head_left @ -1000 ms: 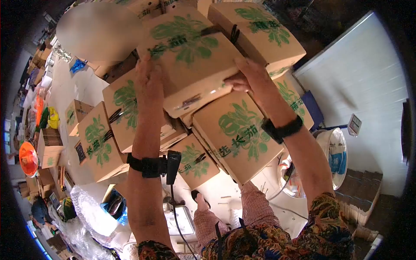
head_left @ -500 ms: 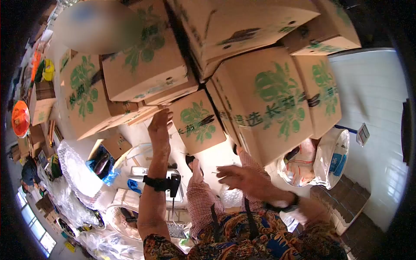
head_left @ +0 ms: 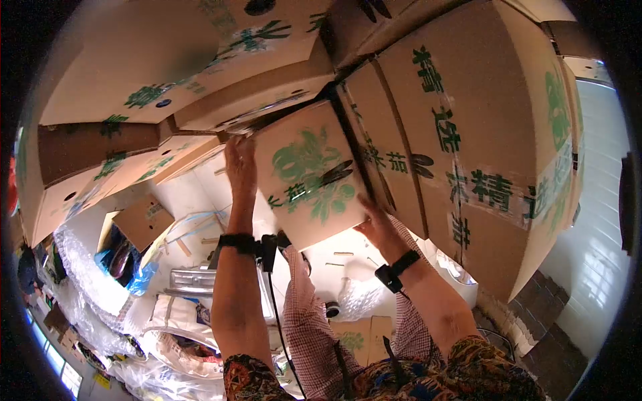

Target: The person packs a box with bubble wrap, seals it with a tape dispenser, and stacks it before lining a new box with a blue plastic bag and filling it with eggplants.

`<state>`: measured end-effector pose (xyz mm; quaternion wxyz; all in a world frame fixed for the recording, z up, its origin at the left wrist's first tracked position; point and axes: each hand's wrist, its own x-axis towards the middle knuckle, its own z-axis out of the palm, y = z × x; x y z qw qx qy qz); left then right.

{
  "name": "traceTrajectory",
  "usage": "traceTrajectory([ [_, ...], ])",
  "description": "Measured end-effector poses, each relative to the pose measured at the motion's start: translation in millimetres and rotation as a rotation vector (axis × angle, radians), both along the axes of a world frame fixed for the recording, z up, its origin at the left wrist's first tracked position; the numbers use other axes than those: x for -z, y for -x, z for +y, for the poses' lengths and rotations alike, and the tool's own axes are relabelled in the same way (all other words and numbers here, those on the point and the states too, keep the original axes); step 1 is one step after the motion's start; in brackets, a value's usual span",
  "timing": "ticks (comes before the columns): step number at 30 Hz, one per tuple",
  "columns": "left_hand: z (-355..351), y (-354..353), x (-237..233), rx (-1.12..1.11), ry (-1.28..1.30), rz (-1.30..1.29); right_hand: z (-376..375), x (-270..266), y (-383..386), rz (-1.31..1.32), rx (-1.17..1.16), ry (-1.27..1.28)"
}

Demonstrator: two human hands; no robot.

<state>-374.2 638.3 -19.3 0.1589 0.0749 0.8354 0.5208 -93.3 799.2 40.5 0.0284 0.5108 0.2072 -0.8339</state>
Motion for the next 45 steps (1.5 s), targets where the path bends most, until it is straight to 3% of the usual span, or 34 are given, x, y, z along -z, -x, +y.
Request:
traceTrajectory([
  [2,-12.8,-23.4,-6.9,-0.141,-0.346,-0.089,-9.6,-15.9,-6.8,-0.128,-0.115,-0.183],
  [3,-21.9,-32.8,-31.8,-0.075,-0.231,-0.02,-16.6,-21.5,-15.7,-0.103,-0.143,-0.222],
  [4,-39.1,-44.8,-31.5,-0.066,-0.288,0.03,-23.3,-36.9,-20.2,-0.09,-0.168,-0.285],
  [5,-52.5,-52.3,-52.1,-0.071,-0.183,-0.029,-33.2,-19.3,-55.5,0.005,-0.436,-0.656],
  [6,-63.5,-63.5,-73.2,-0.171,-0.282,-0.069,-40.2,-2.2,-89.5,0.092,-0.702,-1.031],
  [7,-70.8,-77.5,-110.0,-0.366,-0.425,-0.341,-42.4,-45.6,-82.7,-0.003,-0.63,-0.757],
  [8,-81.9,-83.6,-138.6,-0.327,-0.334,-0.226,-44.2,-101.6,-66.2,-0.081,-0.545,-0.491],
  [10,-112.4,-90.4,-196.0,-0.317,-0.222,-0.136,-63.0,-159.6,-66.0,-0.035,-0.396,-0.437],
  [12,-121.4,-93.8,-289.8,-0.338,-0.024,-0.081,-76.4,-232.8,-69.5,-0.1,-0.625,-0.612],
  [13,-113.9,-97.6,-345.4,-0.361,-0.119,-0.078,-76.7,-277.7,-62.4,-0.073,-0.648,-0.59],
  [14,-121.5,-98.4,-386.4,-0.238,0.001,0.009,-78.1,-323.2,-59.2,-0.044,-0.676,-0.562],
  [15,-123.7,-99.8,-419.1,-0.31,-0.099,-0.006,-80.2,-357.7,-62.1,-0.084,-0.805,-0.773],
  [16,-115.3,-100.7,-462.1,-0.266,-0.285,0.026,-78.1,-387.9,-65.8,-0.073,-0.779,-0.788],
  [18,-85.5,-101.5,-540.5,-0.161,-0.131,0.186,-63.5,-437.7,-71.9,-0.075,-0.924,-0.988],
  [19,-76.7,-103.0,-556.0,-0.15,-0.137,0.21,-57.1,-456.5,-77.0,-0.061,-0.903,-1.001],
  [21,-56.6,-108.5,-571.9,-0.224,-0.352,0.079,-39.5,-488.7,-91.2,-0.096,-0.592,-0.944],
  [22,-37.1,-109.3,-579.1,-0.13,-0.383,0.118,-25.3,-503.1,-99.6,-0.113,-0.445,-0.908],
  [24,6.1,-112.5,-582.0,0.051,-0.431,0.127,15.9,-533.0,-117.7,-0.185,-0.408,-0.937],
  [26,71.4,-118.1,-590.1,0.214,-0.59,0.093,52.5,-531.3,-151.1,-0.05,-0.193,-1.144],
  [27,99.0,-118.2,-582.8,0.328,-0.664,0.032,71.2,-531.9,-166.4,-0.128,-0.139,-1.239],
  [28,134.6,-125.6,-588.6,0.283,-0.838,-0.181,90.6,-534.0,-178.1,-0.208,-0.083,-1.333],
  [29,166.0,-128.4,-586.6,0.438,-0.779,0.023,114.7,-543.5,-183.7,-0.225,-0.109,-1.281],
  [31,218.6,-138.4,-576.7,0.414,-1.002,-0.243,143.9,-556.6,-187.1,-0.363,-0.208,-1.315],
  [32,258.4,-141.8,-575.0,0.461,-0.913,-0.152,175.2,-550.4,-200.1,-0.282,0.007,-1.253],
  [34,316.6,-143.0,-560.8,0.504,-0.813,-0.067,246.5,-538.6,-223.7,-0.397,-0.261,-1.269],
  [36,354.3,-149.7,-526.0,0.48,-0.736,0.076,285.6,-518.1,-211.6,-0.324,-0.176,-1.185],
  [37,363.3,-149.2,-514.9,0.476,-0.715,0.213,296.9,-513.0,-201.1,-0.25,-0.087,-1.105],
  [40,365.5,-176.7,-502.7,0.492,-0.758,0.302,309.2,-509.4,-178.3,-0.241,0.008,-1.133],
  [41,368.8,-179.4,-500.3,0.444,-0.591,0.346,325.7,-493.2,-187.9,-0.296,-0.02,-1.159],
  [44,383.9,-184.2,-508.5,0.394,-0.515,0.465,330.8,-500.5,-169.2,-0.181,0.026,-1.134],
  [45,388.9,-182.6,-510.4,0.39,-0.52,0.471,332.0,-508.6,-163.4,-0.193,-0.052,-1.097],
])
